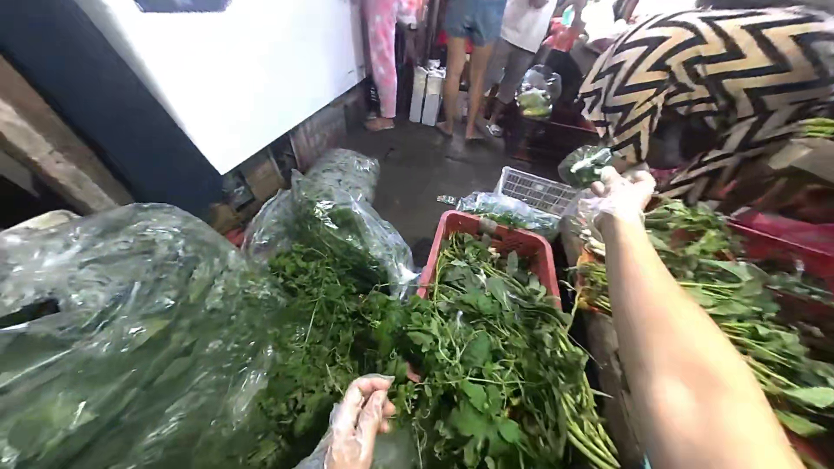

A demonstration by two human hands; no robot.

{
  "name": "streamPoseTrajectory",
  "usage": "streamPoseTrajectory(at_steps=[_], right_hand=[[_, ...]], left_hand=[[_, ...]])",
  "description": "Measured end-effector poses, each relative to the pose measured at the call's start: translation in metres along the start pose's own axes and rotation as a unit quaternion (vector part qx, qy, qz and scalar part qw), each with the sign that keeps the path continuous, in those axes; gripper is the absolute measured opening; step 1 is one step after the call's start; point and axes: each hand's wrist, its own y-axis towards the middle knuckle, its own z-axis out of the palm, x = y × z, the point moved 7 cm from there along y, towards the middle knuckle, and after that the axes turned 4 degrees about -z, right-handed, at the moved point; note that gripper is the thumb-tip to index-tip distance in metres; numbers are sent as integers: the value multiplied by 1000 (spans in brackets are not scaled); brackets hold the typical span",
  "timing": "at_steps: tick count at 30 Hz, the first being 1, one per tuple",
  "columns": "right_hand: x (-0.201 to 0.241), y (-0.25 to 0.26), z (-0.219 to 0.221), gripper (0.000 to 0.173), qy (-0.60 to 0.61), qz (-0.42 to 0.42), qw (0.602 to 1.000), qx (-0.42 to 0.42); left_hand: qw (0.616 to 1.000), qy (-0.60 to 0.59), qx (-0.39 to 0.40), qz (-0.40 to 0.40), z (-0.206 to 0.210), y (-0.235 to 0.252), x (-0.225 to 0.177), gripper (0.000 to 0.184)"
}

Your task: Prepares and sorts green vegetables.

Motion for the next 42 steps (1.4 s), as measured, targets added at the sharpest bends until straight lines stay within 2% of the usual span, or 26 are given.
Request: streamPoseTrajectory(at_steps=[2,4,7,8,9,10,12,15,18,20,22,24,26,27,29,30,33,36,38,40,41,42], right_hand=[[-22,-4,12,66,-11,-17,999,28],[-39,-46,22,60,-58,-20,989,132],[-33,-155,8,36,-164,-67,922,345],[-23,-192,-8,29,-210,-105,887,398],[-17,-217,-28,24,-247,-158,864,410],[-13,-234,-51,22,-272,-201,853,397],[1,-248,-109,21,-302,-228,870,317],[35,-251,-231,26,-346,-163,917,114],[61,-270,-346,25,-366,-149,917,-53],[64,-289,-395,26,-404,-111,902,-107],[58,-304,-405,29,-423,-38,900,-98],[34,-314,-382,26,-393,4,919,-22],[8,-323,-329,22,-347,0,931,116],[-1,-329,-293,21,-327,1,924,201],[-7,-343,-219,22,-308,-38,881,357],[-4,-346,-188,22,-307,-73,861,398],[-4,-331,-117,21,-343,-143,827,423],[-47,-328,-57,34,-422,-175,738,497],[-79,-340,-33,41,-481,-144,675,541],[-92,-352,-18,36,-508,-91,617,594],[-87,-353,-12,33,-504,-72,601,616],[-75,-351,-8,32,-487,-66,601,630]], left_hand=[[999,-18,-27,10,-6,2,1,26],[998,-29,-50,7,-9,5,5,26],[998,-31,-42,31,-9,9,10,27],[998,-37,-36,45,-8,10,11,26],[997,-43,-31,53,-8,11,12,26],[997,-46,-29,51,-9,10,12,26],[998,-47,-29,21,-8,8,11,25],[999,-22,-21,-31,0,2,11,22],[999,-1,-1,-42,8,-2,14,20],[999,19,20,-38,17,-4,15,20],[998,35,36,-29,29,-5,17,22],[998,49,29,-38,35,-4,16,24],[995,73,28,-62,40,-3,9,27],[993,86,35,-68,43,-2,4,29],[990,116,57,-55,45,-2,-6,31],[988,133,67,-41,44,-1,-10,31],[976,208,65,-18,35,4,-17,31],[948,308,83,-4,30,19,-8,29],[905,410,114,6,37,32,9,31],[855,500,134,-5,50,38,24,39],[833,531,154,-16,58,38,26,43],[818,545,181,-20,65,36,24,44]])
